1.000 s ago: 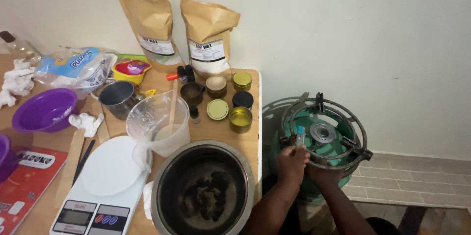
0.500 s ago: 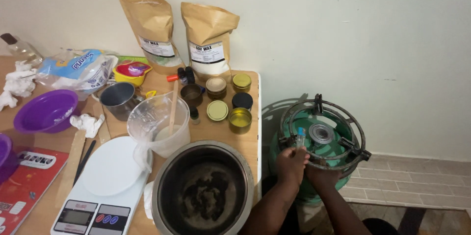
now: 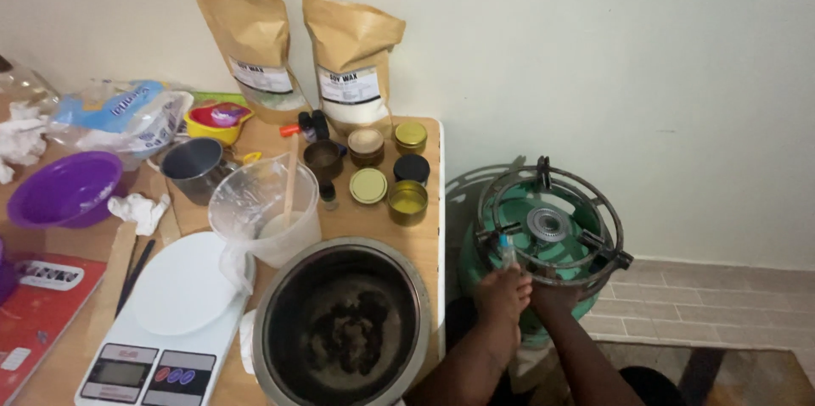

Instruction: Lighting a gas stove and stirring wax in a pot to melt it

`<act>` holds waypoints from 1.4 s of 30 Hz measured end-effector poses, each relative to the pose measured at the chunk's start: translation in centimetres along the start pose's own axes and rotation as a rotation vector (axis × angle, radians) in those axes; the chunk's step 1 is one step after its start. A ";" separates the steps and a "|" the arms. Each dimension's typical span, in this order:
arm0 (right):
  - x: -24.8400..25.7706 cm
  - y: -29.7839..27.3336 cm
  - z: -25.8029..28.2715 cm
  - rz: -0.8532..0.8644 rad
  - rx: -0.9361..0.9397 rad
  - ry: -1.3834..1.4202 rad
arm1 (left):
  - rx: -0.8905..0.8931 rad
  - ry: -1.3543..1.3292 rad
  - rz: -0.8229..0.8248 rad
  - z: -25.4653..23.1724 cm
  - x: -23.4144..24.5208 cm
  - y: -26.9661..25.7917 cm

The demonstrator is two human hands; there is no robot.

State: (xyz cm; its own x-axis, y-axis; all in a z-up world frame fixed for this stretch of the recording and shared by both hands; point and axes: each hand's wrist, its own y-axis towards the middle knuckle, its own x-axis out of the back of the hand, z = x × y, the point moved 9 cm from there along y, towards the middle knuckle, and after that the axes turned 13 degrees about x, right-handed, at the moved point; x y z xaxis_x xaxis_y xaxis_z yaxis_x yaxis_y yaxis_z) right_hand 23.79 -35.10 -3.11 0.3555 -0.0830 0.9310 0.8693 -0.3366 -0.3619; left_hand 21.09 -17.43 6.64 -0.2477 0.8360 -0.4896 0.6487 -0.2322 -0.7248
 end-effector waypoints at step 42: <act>0.6 -0.4 0.6 0.031 0.067 -0.131 | -0.093 0.321 -0.048 -2.7 -0.8 -5.5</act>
State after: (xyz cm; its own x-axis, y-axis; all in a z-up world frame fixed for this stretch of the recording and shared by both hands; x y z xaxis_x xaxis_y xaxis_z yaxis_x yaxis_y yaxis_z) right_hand 23.85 -34.40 -2.47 0.4202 0.0325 0.9068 0.8768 -0.2717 -0.3966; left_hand 19.63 -15.47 12.33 -0.0504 0.9622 -0.2675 0.7080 -0.1544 -0.6891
